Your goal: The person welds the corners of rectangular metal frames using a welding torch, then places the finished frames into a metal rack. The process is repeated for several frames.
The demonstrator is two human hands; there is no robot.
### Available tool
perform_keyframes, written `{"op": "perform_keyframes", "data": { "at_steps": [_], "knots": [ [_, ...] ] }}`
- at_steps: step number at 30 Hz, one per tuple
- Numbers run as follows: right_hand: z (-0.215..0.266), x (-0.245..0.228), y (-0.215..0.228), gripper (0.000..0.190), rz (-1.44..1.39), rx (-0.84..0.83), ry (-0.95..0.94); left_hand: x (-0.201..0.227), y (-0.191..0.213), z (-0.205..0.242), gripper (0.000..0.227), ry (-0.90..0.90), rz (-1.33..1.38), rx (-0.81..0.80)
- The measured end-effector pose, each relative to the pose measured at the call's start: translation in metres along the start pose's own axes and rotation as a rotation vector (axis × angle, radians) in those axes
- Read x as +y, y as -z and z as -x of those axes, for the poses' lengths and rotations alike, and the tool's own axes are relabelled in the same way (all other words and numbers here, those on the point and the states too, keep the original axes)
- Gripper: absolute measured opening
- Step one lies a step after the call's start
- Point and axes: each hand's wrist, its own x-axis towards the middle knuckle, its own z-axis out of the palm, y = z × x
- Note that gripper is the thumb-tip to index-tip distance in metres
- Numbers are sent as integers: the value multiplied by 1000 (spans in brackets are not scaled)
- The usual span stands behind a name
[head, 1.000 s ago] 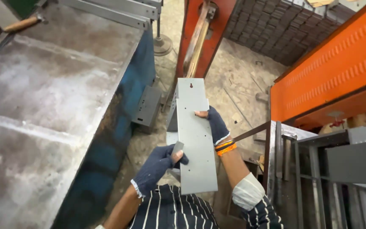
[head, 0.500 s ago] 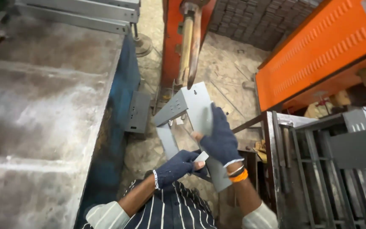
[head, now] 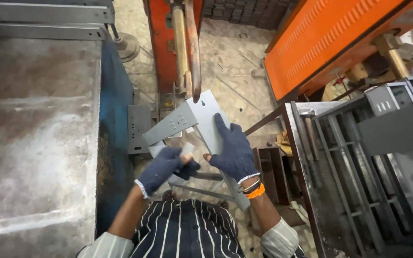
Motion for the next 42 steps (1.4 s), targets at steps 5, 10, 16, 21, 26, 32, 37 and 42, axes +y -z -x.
{"op": "perform_keyframes", "data": {
  "at_steps": [5,10,16,21,26,32,37,42],
  "knots": [
    [-3,5,-7,120,-5,9,-32,2,27,0,49,-43,-40,106],
    [-6,6,-7,120,56,27,-12,14,22,-2,52,-40,-36,124],
    [-5,3,1,119,117,20,-1,16,13,-15,49,-47,-71,135],
    [-4,2,5,118,109,59,26,12,11,-28,42,-9,-131,244],
    [-3,9,3,117,86,62,48,4,13,-45,35,-79,-64,359],
    [-2,11,3,118,30,58,76,38,10,-35,29,-282,-363,691],
    [-5,14,-1,122,51,33,83,56,19,-42,22,-551,-659,875],
    [-5,13,0,118,21,34,94,49,35,-68,29,-644,-600,630]
  ]
}}
